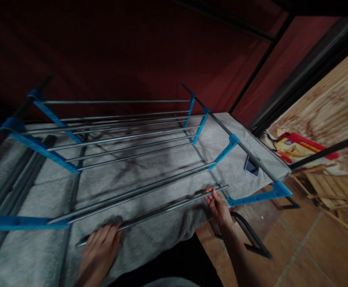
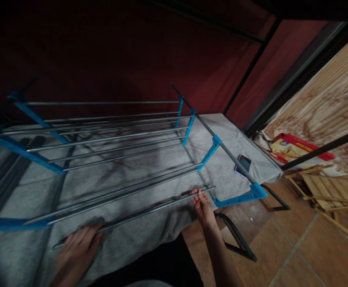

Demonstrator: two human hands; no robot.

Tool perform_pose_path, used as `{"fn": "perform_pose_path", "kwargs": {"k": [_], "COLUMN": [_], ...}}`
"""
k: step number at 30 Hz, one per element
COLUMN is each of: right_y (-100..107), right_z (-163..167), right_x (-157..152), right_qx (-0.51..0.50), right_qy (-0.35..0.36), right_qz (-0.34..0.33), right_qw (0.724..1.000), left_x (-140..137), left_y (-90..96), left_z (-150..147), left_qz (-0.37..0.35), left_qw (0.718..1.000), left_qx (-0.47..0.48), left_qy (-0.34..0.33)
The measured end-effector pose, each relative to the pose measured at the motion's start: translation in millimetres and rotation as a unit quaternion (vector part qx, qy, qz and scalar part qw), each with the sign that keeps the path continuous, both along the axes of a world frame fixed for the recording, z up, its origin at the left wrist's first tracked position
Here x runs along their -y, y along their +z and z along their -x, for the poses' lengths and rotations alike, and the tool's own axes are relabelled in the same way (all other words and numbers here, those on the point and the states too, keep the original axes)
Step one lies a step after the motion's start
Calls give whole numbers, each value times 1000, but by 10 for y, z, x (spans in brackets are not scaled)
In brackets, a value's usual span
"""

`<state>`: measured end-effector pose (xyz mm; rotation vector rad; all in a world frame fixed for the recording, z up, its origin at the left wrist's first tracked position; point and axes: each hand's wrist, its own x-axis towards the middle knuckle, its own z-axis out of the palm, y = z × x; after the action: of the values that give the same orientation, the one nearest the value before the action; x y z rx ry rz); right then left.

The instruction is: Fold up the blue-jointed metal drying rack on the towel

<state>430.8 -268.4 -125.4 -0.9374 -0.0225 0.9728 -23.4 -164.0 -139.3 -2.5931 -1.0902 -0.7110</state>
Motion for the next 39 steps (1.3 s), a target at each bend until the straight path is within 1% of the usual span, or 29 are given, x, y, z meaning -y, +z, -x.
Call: {"fn": "perform_pose_path", "kwargs": {"k": [3, 5, 8, 11, 14, 16, 20, 26, 31, 33, 36, 39], "right_y": [12, 24, 43, 34, -21, -70, -119, -95, -112, -118, -116, -113], "right_z": [7, 8, 4, -2, -6, 0, 35, 102, 124, 127, 128, 126], "right_x": [-16, -27, -47, -90, -173, -234, -309, -322, -324, -328, -338, -350], "right_qx": [2, 1, -9, -17, -1, 19, 21, -41, -84, -98, -113, -126], "right_qy": [1, 4, 4, 1, 1, 4, 3, 9, 13, 15, 18, 22], "right_qz": [2, 5, 13, 14, 28, 48, 59, 12, -14, -20, -22, -13], "right_qw": [1000, 1000, 1000, 1000, 1000, 999, 998, 999, 996, 995, 993, 992], "left_x": [-22, -17, 17, 48, 57, 56, 46, -12, -33, -39, -50, -57], "left_y": [-14, 9, 94, 204, 278, 293, 244, 113, 83, 76, 57, 21], "left_z": [48, 44, -20, -97, -137, -139, -90, 41, 110, 127, 144, 154], "left_qz": [4, 14, 20, 22, 22, 18, 24, 41, 88, 99, 103, 122], "left_qw": [1000, 1000, 1000, 999, 999, 999, 998, 998, 992, 991, 991, 986], "left_qx": [-1, 3, 21, 29, 22, 17, -4, -11, -23, -26, -25, -21], "left_qy": [-16, -14, 8, 14, 24, 34, 58, 48, 84, 86, 80, 109]}}
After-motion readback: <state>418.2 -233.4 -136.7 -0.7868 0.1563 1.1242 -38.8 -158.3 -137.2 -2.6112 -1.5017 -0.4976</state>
